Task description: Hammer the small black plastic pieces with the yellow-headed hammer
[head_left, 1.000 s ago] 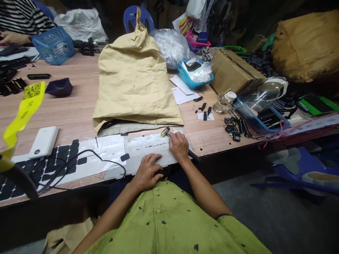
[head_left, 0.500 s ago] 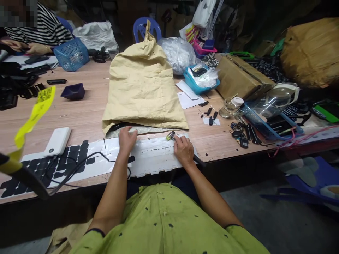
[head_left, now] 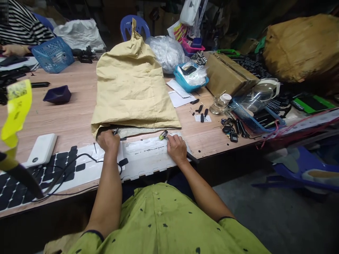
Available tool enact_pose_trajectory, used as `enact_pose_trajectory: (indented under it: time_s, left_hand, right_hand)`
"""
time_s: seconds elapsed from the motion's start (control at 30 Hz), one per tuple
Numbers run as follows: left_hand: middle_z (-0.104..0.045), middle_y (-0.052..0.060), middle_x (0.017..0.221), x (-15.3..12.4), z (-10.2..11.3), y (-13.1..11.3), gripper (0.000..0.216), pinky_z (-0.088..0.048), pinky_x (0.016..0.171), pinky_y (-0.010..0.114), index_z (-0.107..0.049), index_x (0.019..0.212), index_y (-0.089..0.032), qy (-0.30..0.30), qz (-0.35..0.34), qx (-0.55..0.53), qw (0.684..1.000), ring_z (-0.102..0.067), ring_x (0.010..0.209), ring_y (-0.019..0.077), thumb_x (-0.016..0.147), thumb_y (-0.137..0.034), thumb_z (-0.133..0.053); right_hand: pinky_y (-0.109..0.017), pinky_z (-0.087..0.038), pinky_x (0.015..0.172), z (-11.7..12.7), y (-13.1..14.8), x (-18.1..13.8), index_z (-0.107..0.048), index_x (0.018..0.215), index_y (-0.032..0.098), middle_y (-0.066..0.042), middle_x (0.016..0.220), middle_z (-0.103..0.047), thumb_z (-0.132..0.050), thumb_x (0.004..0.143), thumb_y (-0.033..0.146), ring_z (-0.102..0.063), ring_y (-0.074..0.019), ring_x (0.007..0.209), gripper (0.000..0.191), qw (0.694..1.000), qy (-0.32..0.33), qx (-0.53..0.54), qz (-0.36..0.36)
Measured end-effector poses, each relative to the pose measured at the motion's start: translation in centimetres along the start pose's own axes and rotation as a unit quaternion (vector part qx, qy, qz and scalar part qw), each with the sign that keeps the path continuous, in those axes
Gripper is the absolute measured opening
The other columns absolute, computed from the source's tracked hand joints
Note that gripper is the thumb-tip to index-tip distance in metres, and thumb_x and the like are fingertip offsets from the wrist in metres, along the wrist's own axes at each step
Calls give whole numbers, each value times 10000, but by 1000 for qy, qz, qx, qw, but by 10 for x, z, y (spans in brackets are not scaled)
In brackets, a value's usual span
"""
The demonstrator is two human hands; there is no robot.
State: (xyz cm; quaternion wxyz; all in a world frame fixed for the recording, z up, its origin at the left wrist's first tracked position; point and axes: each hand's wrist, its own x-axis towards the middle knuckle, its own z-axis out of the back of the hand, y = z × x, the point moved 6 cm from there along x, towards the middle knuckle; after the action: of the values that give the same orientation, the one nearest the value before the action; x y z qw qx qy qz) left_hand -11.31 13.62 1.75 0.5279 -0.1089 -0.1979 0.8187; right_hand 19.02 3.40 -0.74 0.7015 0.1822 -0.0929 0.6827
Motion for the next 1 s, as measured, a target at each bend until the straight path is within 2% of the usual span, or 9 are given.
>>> enact_pose_trajectory:
  time_s: [0.1, 0.2, 0.3, 0.4, 0.5, 0.67, 0.9, 1.0]
  left_hand:
    - [-710, 110, 1045, -36, -15, -32, 274, -527, 942, 467, -775, 1088, -212, 88, -131, -49, 986, -630, 1049, 322, 842, -272, -673]
    - [-709, 57, 1004, -78, -38, -68, 220, -520, 926, 411, -781, 1051, -260, 180, -272, -96, 941, -618, 1011, 269, 856, -280, -680]
    - [-695, 57, 961, -102, -57, -83, 211, -507, 919, 402, -780, 1030, -253, 214, -339, -106, 910, -613, 999, 263, 841, -239, -687]
    - [-682, 51, 945, -106, -64, -79, 266, -512, 904, 403, -759, 1073, -252, 209, -350, -136, 903, -613, 974, 258, 815, -229, -699]
    - [-676, 46, 960, -104, -62, -71, 304, -520, 897, 404, -735, 1094, -242, 193, -345, -175, 902, -614, 958, 254, 790, -243, -723]
    - [-659, 37, 898, -105, -61, -68, 148, -518, 864, 384, -743, 960, -233, 183, -339, -183, 904, -608, 916, 237, 815, -242, -711]
    - [-637, 31, 858, -105, -66, -72, 178, -504, 841, 367, -781, 998, -229, 184, -348, -193, 899, -603, 880, 222, 832, -238, -717]
    - [-641, 28, 854, -104, -68, -72, 174, -502, 836, 364, -783, 990, -233, 190, -341, -192, 900, -602, 877, 220, 826, -241, -725]
  right_hand:
    - [-332, -349, 741, 1, 0, 0, -704, 1183, 224, -89, 953, -618, -494, 975, 196, -488, -244, 891, 297, 1000, -4, 0, -2]
    - [-331, -351, 742, 2, -1, 1, -702, 1201, 224, -86, 954, -627, -500, 974, 194, -495, -242, 889, 305, 1000, -5, -1, -6]
    - [-328, -357, 748, 2, -1, 1, -700, 1201, 228, -86, 959, -627, -501, 977, 193, -499, -241, 902, 301, 1000, 2, 4, -9]
    - [-324, -365, 751, 2, -1, 1, -698, 1199, 229, -90, 969, -625, -506, 979, 200, -504, -242, 915, 294, 1000, 10, 10, -15]
    - [-327, -379, 754, 1, -2, 1, -702, 1193, 224, -96, 967, -626, -505, 981, 207, -511, -245, 918, 290, 1000, 11, 15, -21]
    - [-326, -415, 755, 0, -7, 3, -714, 1193, 227, -100, 968, -637, -506, 975, 204, -534, -245, 914, 302, 999, 17, 41, -22]
    - [-288, -499, 817, 17, -10, -7, -728, 1211, 221, -83, 1013, -691, -441, 995, 221, -633, -208, 936, 359, 987, -13, 155, -44]
    - [-279, -526, 832, 19, -6, -11, -736, 1196, 216, -81, 1026, -713, -436, 995, 235, -666, -202, 959, 361, 976, -7, 213, -45]
